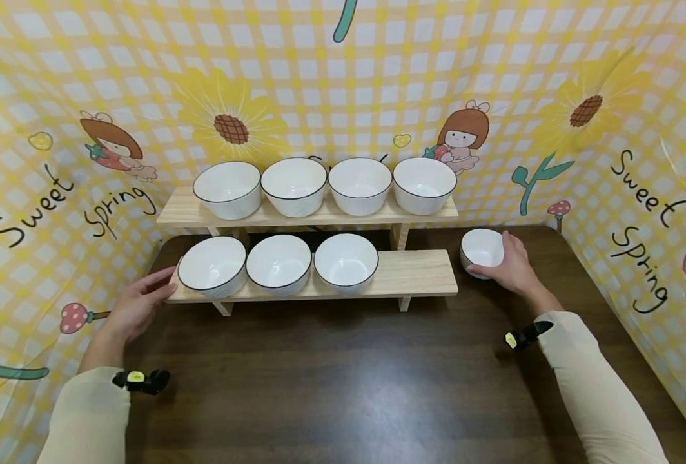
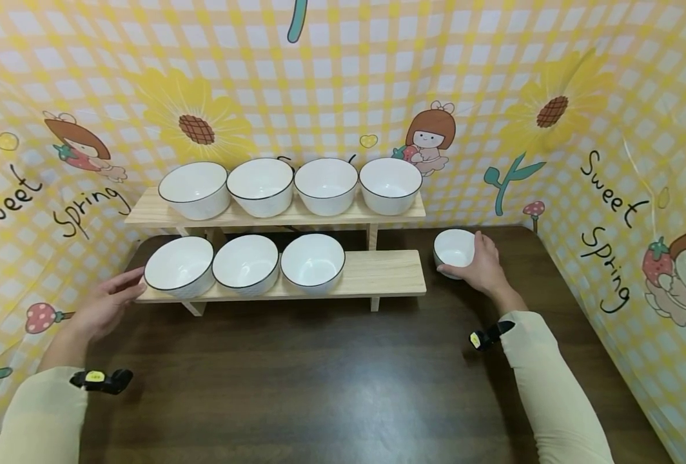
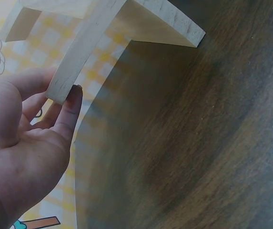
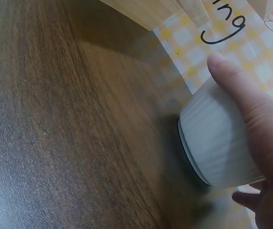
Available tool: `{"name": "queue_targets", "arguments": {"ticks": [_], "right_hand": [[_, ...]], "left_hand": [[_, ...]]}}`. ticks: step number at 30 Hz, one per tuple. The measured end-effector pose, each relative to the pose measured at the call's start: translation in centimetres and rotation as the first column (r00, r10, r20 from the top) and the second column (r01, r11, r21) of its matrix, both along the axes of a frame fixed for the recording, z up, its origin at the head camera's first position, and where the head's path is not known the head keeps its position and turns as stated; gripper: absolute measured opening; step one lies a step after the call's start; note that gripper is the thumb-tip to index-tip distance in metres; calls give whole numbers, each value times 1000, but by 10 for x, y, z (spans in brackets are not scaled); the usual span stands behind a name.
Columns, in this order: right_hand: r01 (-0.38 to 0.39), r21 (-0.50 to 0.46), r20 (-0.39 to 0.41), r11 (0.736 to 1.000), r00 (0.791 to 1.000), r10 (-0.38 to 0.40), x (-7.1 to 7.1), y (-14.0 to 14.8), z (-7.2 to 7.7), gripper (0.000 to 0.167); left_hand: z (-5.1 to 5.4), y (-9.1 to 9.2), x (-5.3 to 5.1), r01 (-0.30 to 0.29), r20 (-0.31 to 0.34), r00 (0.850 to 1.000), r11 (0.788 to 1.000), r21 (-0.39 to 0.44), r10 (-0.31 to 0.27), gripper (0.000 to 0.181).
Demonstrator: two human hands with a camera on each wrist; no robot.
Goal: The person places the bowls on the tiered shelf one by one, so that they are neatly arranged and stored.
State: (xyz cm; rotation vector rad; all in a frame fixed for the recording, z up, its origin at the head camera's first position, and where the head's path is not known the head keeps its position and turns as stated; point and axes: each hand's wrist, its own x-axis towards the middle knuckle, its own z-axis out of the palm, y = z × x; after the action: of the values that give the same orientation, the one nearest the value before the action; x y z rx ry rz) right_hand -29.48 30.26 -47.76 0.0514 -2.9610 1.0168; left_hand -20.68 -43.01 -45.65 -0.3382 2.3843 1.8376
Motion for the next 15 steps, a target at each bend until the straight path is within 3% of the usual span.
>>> {"name": "queue_targets", "arguments": {"ticks": [15], "right_hand": [[9,14,25,1000,1000,-10,0,-1,-1,125]], "left_hand": [[1,0,0,19,27,999,997,-79,-17,75]]}}
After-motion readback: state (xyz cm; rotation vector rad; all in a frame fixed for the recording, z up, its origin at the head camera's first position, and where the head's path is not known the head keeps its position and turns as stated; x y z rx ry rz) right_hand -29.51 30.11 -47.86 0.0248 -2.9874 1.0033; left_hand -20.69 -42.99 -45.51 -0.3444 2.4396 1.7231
